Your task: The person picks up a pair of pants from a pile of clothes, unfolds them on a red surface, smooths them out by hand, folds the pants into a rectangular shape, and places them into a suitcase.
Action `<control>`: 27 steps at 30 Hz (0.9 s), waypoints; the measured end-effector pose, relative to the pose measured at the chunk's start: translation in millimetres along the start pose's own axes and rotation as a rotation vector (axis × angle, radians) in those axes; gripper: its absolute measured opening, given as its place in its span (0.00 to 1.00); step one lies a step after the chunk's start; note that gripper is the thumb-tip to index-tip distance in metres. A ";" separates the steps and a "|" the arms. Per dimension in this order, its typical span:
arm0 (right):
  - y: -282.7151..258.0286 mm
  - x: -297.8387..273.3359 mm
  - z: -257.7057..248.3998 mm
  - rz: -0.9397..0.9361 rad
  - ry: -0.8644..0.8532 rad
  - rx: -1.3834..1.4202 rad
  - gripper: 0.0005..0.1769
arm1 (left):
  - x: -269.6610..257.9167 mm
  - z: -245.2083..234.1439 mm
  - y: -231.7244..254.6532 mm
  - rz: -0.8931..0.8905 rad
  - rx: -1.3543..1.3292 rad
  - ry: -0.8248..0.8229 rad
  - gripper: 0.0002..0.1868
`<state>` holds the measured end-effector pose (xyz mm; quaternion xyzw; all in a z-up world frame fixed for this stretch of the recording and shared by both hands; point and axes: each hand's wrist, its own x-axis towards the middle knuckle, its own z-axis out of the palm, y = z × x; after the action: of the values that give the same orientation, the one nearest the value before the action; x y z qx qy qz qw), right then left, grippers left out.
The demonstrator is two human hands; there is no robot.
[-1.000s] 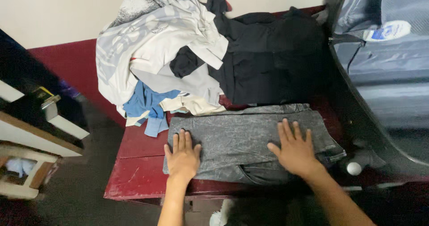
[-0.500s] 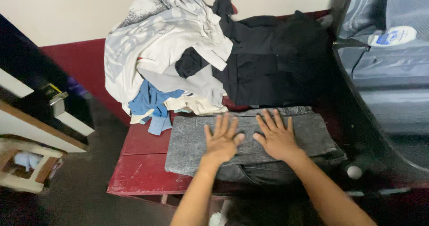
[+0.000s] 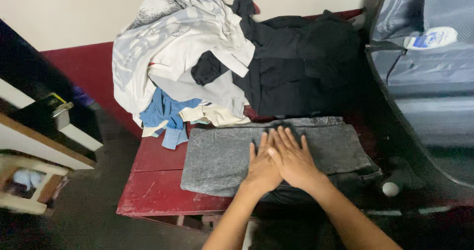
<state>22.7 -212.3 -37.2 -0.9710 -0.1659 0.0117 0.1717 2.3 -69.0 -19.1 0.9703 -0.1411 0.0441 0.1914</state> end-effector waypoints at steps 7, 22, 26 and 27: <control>33.8 -24.1 -15.9 0.194 -0.228 -0.363 0.46 | -17.9 -44.6 -25.3 -0.261 0.048 -0.340 0.38; 30.9 42.0 -18.3 -0.003 0.067 0.011 0.45 | 48.4 8.3 -9.3 0.032 0.101 0.014 0.36; 29.5 52.5 -11.7 0.087 -0.165 -0.093 0.42 | 57.7 7.4 -6.0 0.002 0.142 -0.184 0.36; 35.5 55.5 -12.4 0.129 -0.204 -0.159 0.41 | 62.7 5.2 -13.4 0.006 0.142 -0.188 0.36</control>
<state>87.5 -229.8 -35.6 -0.9840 -0.1200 0.1084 0.0753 66.3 -75.2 -20.0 0.9809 -0.1576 -0.0364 0.1080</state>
